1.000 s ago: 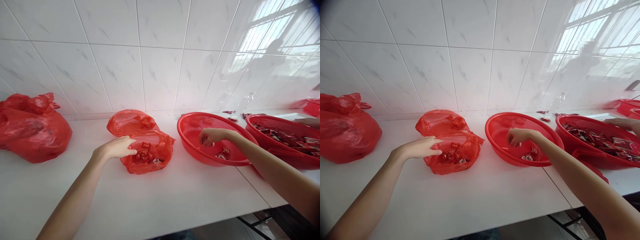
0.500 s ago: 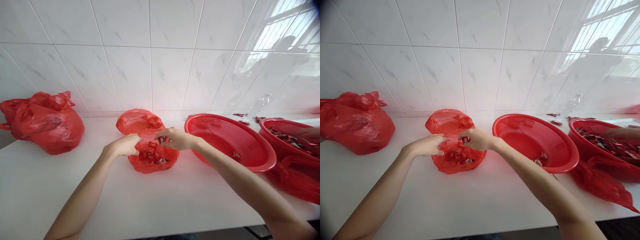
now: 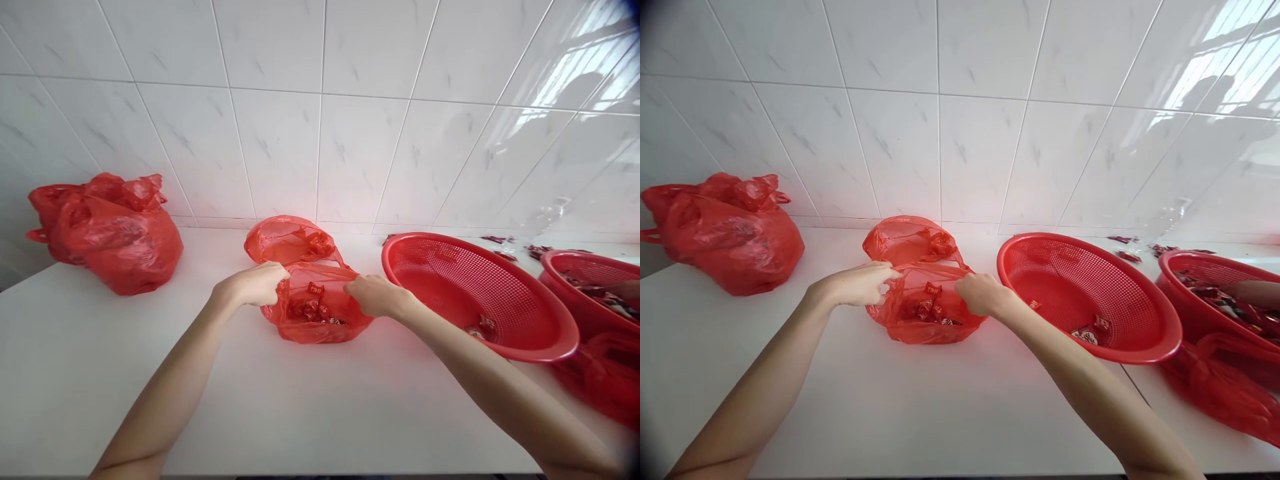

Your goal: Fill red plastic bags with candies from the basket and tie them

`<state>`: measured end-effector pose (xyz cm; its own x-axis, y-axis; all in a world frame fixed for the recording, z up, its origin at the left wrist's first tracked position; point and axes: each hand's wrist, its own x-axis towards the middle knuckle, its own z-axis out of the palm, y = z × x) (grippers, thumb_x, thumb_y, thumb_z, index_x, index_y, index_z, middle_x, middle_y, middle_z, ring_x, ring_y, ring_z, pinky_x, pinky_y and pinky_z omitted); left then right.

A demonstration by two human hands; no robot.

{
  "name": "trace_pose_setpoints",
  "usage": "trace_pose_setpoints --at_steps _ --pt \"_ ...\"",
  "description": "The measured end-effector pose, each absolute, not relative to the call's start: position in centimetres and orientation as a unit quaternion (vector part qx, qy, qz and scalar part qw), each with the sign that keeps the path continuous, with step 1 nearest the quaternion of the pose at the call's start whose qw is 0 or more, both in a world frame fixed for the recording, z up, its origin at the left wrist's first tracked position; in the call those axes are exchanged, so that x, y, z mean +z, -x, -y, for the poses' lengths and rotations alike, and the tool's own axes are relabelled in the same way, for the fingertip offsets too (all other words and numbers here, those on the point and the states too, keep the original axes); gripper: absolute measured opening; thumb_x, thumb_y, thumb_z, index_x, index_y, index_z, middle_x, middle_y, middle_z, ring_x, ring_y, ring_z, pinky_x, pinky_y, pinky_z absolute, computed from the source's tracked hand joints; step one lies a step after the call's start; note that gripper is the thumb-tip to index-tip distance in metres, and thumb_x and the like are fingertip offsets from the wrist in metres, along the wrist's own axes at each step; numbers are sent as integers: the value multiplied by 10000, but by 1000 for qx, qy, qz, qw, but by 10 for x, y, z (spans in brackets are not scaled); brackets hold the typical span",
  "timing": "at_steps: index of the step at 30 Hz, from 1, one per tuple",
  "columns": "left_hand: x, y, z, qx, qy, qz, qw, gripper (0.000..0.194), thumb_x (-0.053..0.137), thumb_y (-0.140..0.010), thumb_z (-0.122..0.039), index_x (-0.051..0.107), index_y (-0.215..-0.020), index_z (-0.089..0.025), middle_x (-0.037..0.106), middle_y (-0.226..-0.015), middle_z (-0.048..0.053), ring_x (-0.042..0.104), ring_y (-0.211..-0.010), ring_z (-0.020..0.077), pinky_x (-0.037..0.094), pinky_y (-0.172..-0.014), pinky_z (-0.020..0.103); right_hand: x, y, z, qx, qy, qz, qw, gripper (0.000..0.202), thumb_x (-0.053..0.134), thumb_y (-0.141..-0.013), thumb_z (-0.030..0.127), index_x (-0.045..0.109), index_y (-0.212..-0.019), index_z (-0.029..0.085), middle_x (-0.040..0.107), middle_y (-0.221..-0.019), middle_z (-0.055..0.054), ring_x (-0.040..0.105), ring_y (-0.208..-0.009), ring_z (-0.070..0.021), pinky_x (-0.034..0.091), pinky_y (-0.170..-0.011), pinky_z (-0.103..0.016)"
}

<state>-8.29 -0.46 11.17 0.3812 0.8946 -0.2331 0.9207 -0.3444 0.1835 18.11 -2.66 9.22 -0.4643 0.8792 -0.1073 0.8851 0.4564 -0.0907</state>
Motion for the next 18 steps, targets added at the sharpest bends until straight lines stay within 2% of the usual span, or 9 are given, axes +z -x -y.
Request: trace_pose_setpoints --at_steps 2,4,7,9,12,15,18 --pt "116 88 4 -40 -819 -550 160 385 638 -673 -195 706 -1050 -238 672 -1052 97 661 -824 253 438 -620 301 102 -186 23 -76 -508 -858 3 294 575 -628 -88 497 -546 183 571 -583 -17 545 -533 -151 327 -488 -278" --pt "122 95 5 -3 -823 -544 161 511 622 -698 -220 672 -1204 -266 668 -1167 92 669 -929 266 473 -671 300 114 -191 19 -91 -504 -857 -60 258 527 -707 -42 619 -683 197 664 -730 -18 583 -612 -142 380 -521 -263" --pt "133 106 6 105 -837 -523 120 530 599 -751 -246 653 -1276 -289 667 -1250 61 651 -1047 270 510 -797 321 132 -196 14 -147 -498 -809 -274 295 499 -754 12 700 -859 202 712 -830 -17 632 -712 -137 478 -631 -259" --pt "140 110 7 206 -829 -512 87 457 595 -785 -261 688 -1232 -282 675 -1257 45 651 -1040 252 514 -883 347 143 -196 13 -187 -473 -749 -424 237 544 -768 70 715 -887 182 708 -802 -28 646 -723 -149 513 -683 -288" --pt "147 108 11 395 -768 -499 74 318 635 -798 -274 748 -1094 -249 719 -1160 43 671 -934 211 536 -910 360 156 -193 15 -245 -411 -683 -552 149 594 -787 155 712 -875 169 693 -784 -37 670 -743 -170 549 -744 -345" --pt "151 100 16 548 -689 -463 102 193 682 -790 -270 765 -954 -211 750 -987 47 688 -878 194 577 -821 320 163 -185 16 -292 -349 -638 -620 118 618 -810 204 697 -896 187 697 -869 -42 696 -838 -185 566 -817 -376" --pt "154 89 24 601 -659 -427 148 168 728 -779 -285 756 -910 -184 744 -922 56 699 -835 190 588 -713 281 164 -173 16 -324 -304 -632 -635 125 637 -829 245 683 -939 207 693 -947 -41 692 -902 -187 569 -845 -380"
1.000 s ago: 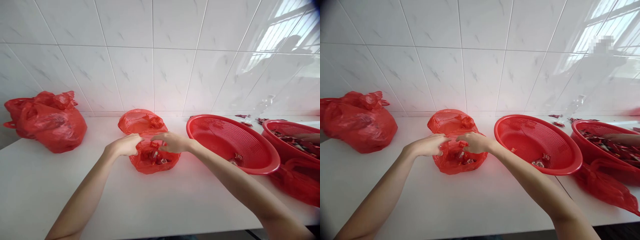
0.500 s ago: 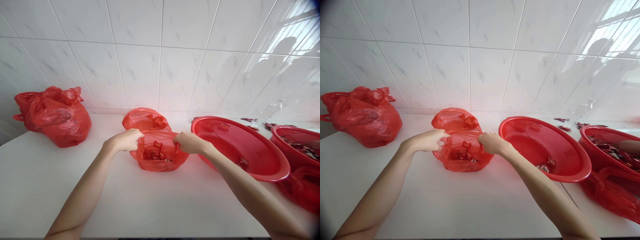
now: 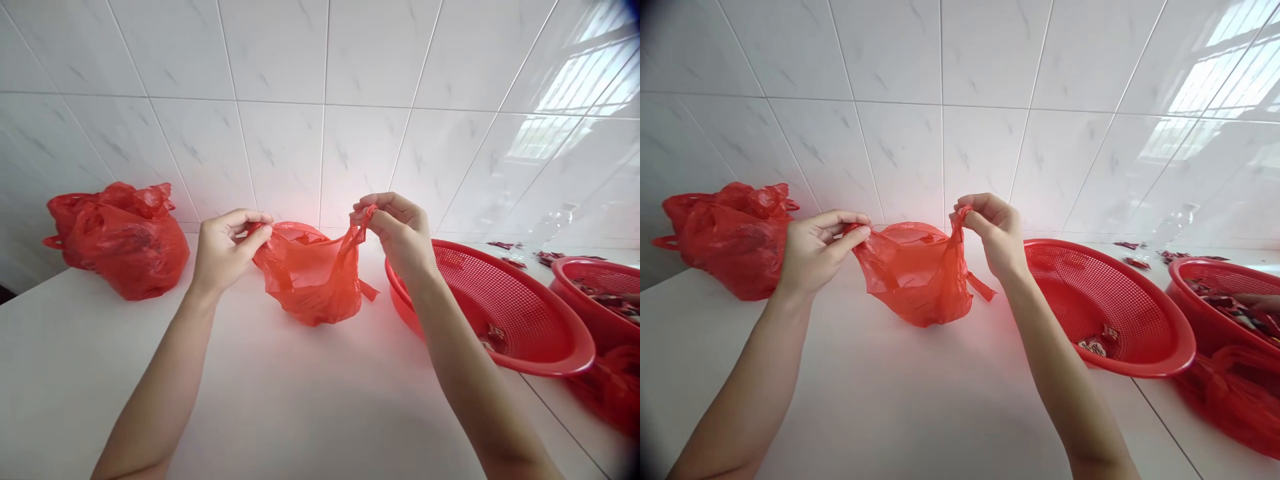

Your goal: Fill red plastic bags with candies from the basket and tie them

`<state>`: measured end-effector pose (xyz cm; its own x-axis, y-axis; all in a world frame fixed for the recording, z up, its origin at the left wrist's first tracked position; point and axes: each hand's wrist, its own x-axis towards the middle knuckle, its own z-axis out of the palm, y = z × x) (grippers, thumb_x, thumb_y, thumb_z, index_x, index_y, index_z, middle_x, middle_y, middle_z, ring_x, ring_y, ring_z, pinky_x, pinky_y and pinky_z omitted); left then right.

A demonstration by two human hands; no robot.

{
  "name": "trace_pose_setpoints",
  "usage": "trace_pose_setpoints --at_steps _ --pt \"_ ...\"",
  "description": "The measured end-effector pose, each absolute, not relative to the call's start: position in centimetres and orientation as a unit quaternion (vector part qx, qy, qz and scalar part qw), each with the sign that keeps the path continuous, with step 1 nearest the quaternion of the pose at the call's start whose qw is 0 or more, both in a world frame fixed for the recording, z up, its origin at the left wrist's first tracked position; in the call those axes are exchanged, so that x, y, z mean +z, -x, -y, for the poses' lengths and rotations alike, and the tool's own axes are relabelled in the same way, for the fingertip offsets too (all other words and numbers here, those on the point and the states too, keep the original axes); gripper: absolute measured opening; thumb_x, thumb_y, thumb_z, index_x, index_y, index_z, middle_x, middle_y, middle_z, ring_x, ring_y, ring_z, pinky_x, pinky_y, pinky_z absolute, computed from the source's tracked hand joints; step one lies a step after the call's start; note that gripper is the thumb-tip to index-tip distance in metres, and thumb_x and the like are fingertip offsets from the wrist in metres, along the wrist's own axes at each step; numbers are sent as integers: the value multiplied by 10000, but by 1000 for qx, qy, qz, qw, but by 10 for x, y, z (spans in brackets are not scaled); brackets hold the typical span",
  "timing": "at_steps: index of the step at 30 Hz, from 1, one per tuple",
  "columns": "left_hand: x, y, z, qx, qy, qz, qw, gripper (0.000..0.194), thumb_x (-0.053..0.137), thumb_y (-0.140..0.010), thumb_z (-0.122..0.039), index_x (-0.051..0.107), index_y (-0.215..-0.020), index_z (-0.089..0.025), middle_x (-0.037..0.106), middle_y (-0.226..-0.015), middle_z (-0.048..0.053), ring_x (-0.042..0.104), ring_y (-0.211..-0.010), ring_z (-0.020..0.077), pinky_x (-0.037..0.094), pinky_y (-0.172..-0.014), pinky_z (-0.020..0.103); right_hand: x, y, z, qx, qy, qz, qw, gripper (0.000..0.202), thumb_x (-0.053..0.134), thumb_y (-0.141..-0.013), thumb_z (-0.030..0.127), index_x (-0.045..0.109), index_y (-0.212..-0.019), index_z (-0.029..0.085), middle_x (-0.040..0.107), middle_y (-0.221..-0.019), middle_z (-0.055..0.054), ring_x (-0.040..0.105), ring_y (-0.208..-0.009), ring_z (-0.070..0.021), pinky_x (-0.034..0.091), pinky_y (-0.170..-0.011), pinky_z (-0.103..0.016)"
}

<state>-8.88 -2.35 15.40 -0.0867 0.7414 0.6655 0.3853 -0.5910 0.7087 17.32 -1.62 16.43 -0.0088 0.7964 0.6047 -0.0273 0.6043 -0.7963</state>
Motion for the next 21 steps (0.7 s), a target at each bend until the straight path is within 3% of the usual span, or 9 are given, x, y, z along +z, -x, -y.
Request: trace_pose_setpoints --at_steps 3,8,11,15,19,21 --pt "155 77 33 580 -682 -390 215 262 754 -785 -322 739 -996 -168 731 -914 66 697 -789 179 584 -673 272 162 -156 18 361 276 654 605 117 662 -828 248 677 -931 193 692 -880 -36 677 -853 -173 569 -822 -367" --pt "153 57 48 527 -723 -365 257 470 801 -758 -351 660 -1185 -216 719 -974 56 697 -915 197 589 -797 293 161 -130 28 355 260 711 549 196 723 -798 242 681 -976 173 705 -903 -43 679 -875 -178 558 -840 -354" --pt "153 51 54 539 -720 -370 234 406 767 -800 -342 654 -1173 -229 710 -901 32 698 -839 175 587 -717 256 163 -127 34 332 253 729 542 230 689 -834 236 666 -1057 184 707 -910 -40 681 -912 -183 547 -868 -356" --pt "155 50 55 592 -681 -368 225 239 696 -861 -345 698 -1052 -202 685 -819 17 663 -662 132 575 -581 231 158 -136 32 325 250 753 515 465 720 -835 340 597 -1273 241 662 -1222 -75 618 -1143 -224 486 -1011 -415" --pt "156 52 51 629 -648 -364 228 200 701 -861 -314 698 -1001 -172 705 -853 29 647 -621 109 588 -612 243 137 -141 22 266 340 798 421 930 864 -645 456 439 -1461 316 400 -1552 -83 328 -1435 -323 356 -1125 -531" --pt "156 53 48 651 -631 -361 218 186 701 -862 -312 695 -983 -170 708 -871 33 654 -639 109 588 -620 242 126 -140 15 270 359 803 390 747 826 -682 495 556 -1346 285 462 -1494 -91 399 -1373 -330 391 -1083 -536"
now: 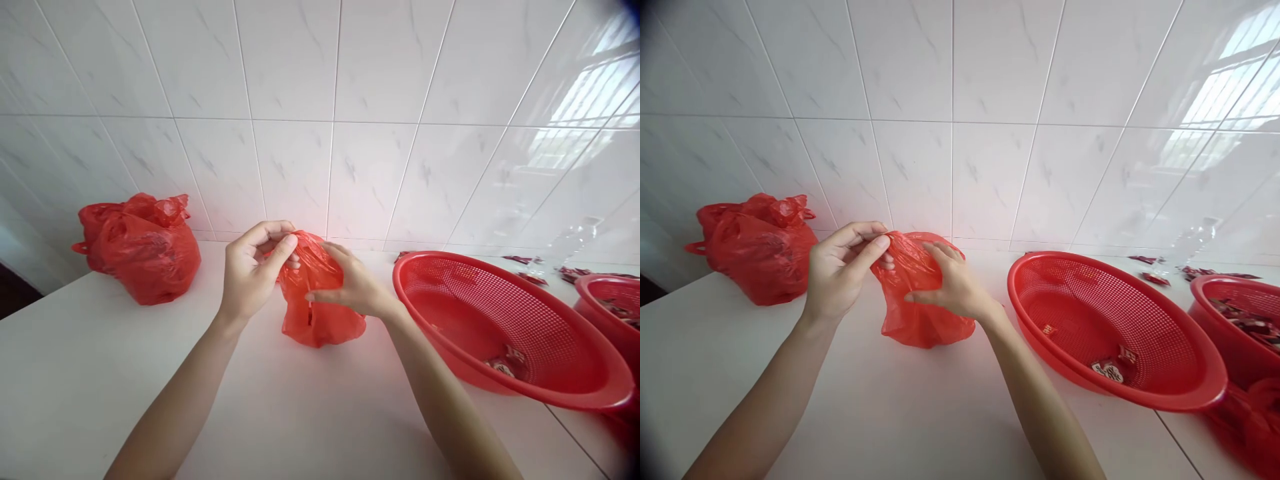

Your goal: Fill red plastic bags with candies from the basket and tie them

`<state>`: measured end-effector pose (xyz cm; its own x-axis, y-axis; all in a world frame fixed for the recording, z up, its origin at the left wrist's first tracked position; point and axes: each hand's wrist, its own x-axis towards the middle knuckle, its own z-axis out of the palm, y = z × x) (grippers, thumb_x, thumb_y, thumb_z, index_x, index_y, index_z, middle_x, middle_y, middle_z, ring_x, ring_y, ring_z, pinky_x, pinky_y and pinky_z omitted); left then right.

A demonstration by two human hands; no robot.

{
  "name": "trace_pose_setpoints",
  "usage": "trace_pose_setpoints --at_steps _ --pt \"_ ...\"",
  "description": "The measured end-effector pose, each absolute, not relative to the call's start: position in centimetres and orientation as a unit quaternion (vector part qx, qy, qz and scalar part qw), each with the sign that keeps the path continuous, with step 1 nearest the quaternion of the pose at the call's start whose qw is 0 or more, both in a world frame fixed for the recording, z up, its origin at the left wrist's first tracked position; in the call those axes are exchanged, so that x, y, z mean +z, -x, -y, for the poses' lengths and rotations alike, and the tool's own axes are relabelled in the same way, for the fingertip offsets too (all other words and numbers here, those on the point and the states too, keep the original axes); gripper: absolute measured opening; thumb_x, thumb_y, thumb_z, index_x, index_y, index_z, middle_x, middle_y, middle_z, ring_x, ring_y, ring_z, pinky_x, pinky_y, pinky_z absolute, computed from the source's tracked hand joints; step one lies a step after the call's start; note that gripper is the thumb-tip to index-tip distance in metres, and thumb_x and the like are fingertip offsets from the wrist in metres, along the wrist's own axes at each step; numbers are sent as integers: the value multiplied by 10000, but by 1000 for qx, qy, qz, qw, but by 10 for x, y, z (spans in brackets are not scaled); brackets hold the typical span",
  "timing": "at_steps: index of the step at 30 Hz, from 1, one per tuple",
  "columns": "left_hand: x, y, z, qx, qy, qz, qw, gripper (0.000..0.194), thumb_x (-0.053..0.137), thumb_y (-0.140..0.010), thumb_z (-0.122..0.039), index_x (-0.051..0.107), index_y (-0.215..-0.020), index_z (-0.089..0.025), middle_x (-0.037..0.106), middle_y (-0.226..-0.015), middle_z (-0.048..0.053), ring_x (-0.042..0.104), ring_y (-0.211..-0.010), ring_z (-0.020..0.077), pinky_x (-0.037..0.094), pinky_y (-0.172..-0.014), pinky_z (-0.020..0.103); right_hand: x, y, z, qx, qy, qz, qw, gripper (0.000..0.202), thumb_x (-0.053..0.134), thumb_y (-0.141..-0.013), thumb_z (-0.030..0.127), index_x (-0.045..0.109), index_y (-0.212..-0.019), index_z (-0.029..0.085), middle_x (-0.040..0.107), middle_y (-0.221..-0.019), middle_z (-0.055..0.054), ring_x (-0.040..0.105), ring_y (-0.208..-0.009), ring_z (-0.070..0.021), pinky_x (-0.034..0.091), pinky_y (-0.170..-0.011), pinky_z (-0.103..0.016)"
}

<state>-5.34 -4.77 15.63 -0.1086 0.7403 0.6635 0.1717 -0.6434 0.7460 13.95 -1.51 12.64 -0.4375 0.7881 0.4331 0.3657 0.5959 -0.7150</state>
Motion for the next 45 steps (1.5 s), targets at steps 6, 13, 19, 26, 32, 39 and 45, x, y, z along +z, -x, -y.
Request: trace_pose_setpoints --at_steps 6,13,19,26,32,39,45 --pt "158 60 40 680 -618 -348 186 197 723 -829 -281 680 -991 -177 697 -954 39 703 -830 163 607 -811 319 110 -135 0 465 264 691 486 291 587 -912 489 688 -938 217 692 -1003 -55 636 -966 -221 513 -868 -377" --pt "162 73 39 634 -673 -346 162 287 707 -799 -166 686 -1085 -180 698 -1105 63 694 -1013 208 564 -965 367 107 -142 -13 609 228 517 556 291 546 -899 509 587 -822 231 697 -869 -43 623 -739 -165 531 -804 -338" --pt "158 72 39 578 -720 -343 171 166 687 -834 -227 720 -989 -177 732 -1014 66 713 -951 210 587 -919 361 106 -140 -8 520 348 589 511 141 582 -851 359 580 -907 230 494 -538 66 351 -447 -94 339 -464 -240" --pt "153 62 40 568 -726 -384 54 119 672 -855 -266 750 -932 -217 732 -928 26 673 -839 164 576 -802 303 117 -131 15 408 326 751 405 414 479 -803 180 647 -1178 228 613 -823 7 469 -621 -110 401 -567 -258" --pt "151 58 44 600 -675 -403 147 154 703 -844 -298 738 -952 -193 708 -788 12 636 -611 121 547 -581 251 130 -131 28 445 287 754 389 198 545 -816 193 648 -984 211 524 -761 26 438 -669 -114 366 -600 -258" --pt "150 50 49 548 -711 -336 286 253 706 -859 -320 706 -1074 -186 739 -1008 69 740 -880 216 630 -787 333 125 -123 29 456 240 757 400 324 687 -851 428 505 -704 204 314 -616 61 289 -557 -84 240 -510 -254" --pt "150 60 40 538 -736 -339 232 305 675 -884 -329 695 -1157 -195 710 -1194 88 688 -1072 242 577 -937 369 116 -127 18 538 285 672 421 455 618 -884 563 471 -654 199 374 -540 63 338 -483 -73 244 -467 -244"
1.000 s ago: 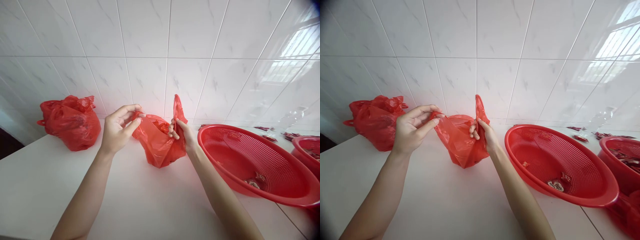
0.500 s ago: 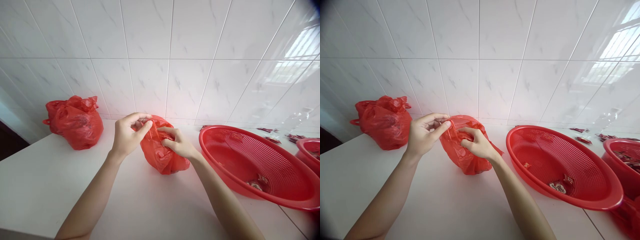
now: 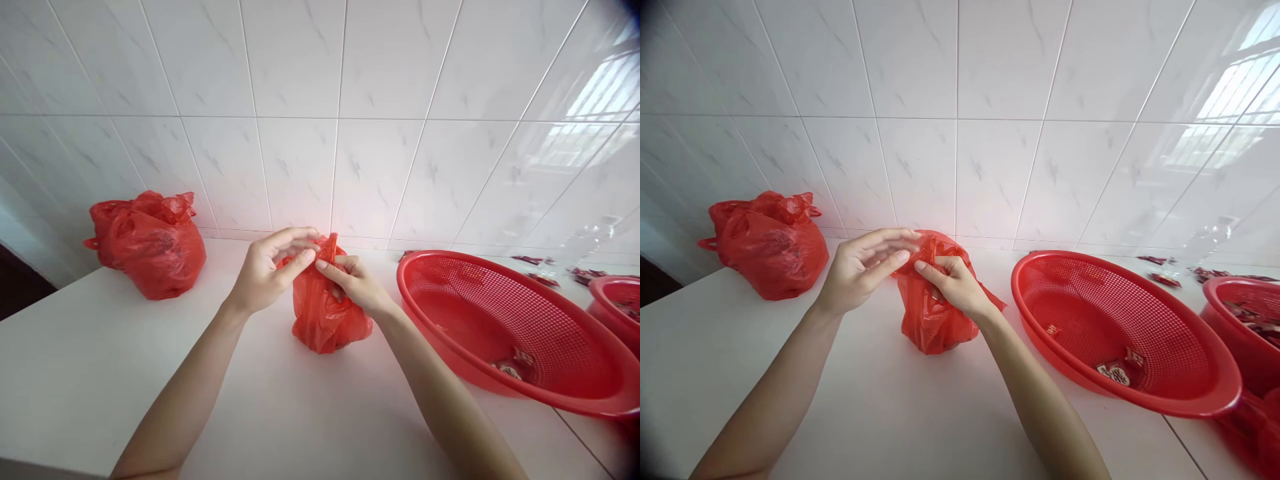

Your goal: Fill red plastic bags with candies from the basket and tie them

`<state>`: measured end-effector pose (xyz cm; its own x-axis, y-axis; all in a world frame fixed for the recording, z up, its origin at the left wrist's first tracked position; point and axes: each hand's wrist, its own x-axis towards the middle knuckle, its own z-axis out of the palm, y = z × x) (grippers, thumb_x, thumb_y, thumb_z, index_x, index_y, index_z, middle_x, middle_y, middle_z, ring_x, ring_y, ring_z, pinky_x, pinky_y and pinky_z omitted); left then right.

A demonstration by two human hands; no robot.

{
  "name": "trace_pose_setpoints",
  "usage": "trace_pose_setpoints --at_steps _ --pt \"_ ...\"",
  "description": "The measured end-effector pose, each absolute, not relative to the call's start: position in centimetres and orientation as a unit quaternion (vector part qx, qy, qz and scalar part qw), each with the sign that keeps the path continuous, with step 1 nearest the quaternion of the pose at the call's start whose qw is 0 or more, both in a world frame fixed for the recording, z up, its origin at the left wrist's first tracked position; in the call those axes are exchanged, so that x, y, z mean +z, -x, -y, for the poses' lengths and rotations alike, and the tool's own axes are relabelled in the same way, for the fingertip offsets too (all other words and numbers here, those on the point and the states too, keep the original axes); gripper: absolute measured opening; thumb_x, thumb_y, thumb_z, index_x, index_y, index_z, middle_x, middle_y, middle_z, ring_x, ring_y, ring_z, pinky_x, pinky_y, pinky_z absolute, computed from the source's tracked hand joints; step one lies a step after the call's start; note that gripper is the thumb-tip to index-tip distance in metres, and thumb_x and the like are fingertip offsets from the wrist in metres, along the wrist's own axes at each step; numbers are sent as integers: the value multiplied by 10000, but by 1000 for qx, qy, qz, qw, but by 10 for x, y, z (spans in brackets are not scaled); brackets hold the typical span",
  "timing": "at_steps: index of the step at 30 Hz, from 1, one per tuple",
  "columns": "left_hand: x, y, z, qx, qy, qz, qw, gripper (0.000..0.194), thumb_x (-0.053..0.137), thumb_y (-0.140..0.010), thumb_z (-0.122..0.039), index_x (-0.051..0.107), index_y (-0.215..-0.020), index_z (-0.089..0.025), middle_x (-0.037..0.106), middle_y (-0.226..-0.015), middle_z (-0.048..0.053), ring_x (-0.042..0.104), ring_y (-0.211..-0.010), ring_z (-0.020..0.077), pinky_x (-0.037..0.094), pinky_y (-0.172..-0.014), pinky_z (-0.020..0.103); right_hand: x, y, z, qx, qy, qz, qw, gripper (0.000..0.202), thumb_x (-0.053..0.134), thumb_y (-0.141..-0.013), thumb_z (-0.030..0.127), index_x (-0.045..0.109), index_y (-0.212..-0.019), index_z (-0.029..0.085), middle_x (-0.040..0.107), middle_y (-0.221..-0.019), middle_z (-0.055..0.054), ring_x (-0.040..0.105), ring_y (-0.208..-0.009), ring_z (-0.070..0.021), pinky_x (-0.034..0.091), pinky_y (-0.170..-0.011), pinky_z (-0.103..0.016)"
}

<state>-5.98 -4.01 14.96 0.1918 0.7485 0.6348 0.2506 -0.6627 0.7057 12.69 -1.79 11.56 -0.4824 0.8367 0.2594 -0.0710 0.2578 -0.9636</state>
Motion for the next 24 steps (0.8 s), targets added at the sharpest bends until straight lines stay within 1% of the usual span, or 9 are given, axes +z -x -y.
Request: trace_pose_setpoints --at_steps 3,6,8,10,13,16,18,21,24 --pt "151 70 33 517 -733 -408 168 334 677 -878 -379 697 -1166 -209 703 -1219 72 672 -1079 240 540 -972 376 118 -132 14 583 294 624 429 449 661 -851 563 501 -657 191 442 -531 56 384 -474 -71 275 -467 -233" --pt "153 78 28 432 -746 -469 193 329 649 -889 -445 719 -1132 -236 709 -1219 52 670 -1077 249 530 -958 387 120 -135 12 606 287 611 420 455 662 -855 553 528 -629 182 498 -509 41 389 -453 -68 307 -478 -234" --pt "154 82 26 402 -752 -476 215 305 638 -895 -455 733 -1092 -243 727 -1173 42 681 -1049 246 527 -949 387 121 -137 11 616 282 607 414 459 657 -862 547 544 -615 177 533 -502 26 402 -448 -72 326 -482 -235" --pt "154 82 26 407 -754 -467 221 276 655 -886 -431 739 -1063 -236 742 -1108 41 692 -998 234 533 -925 377 122 -138 11 626 276 603 411 459 657 -865 537 556 -605 172 563 -508 11 427 -452 -78 343 -482 -232" --pt "153 79 28 462 -752 -419 213 230 703 -854 -359 738 -1022 -205 738 -1043 50 689 -946 211 556 -858 337 121 -138 8 643 264 592 408 447 639 -884 520 582 -618 164 600 -524 -5 439 -450 -78 367 -492 -229" --pt "153 72 35 503 -776 -334 183 141 721 -840 -272 737 -957 -195 719 -977 40 672 -894 175 560 -807 292 119 -138 5 659 255 574 415 406 619 -901 514 651 -721 151 666 -617 -25 442 -450 -71 406 -524 -235" --pt "152 66 40 476 -814 -292 160 100 703 -852 -224 742 -941 -203 713 -944 30 663 -870 160 556 -798 283 117 -138 2 663 245 568 422 397 611 -908 513 675 -760 150 656 -621 -16 454 -458 -73 423 -538 -239" --pt "148 58 46 392 -865 -281 137 168 646 -888 -186 752 -1009 -235 725 -999 18 667 -904 156 551 -816 285 115 -139 1 658 239 573 426 417 612 -909 510 656 -695 155 583 -539 10 478 -466 -84 420 -526 -235" --pt "144 53 47 335 -889 -292 108 193 608 -910 -177 758 -1005 -253 744 -1017 -4 668 -937 160 538 -851 303 114 -141 1 650 241 584 421 426 628 -898 508 638 -655 158 596 -550 3 507 -480 -91 442 -549 -240"
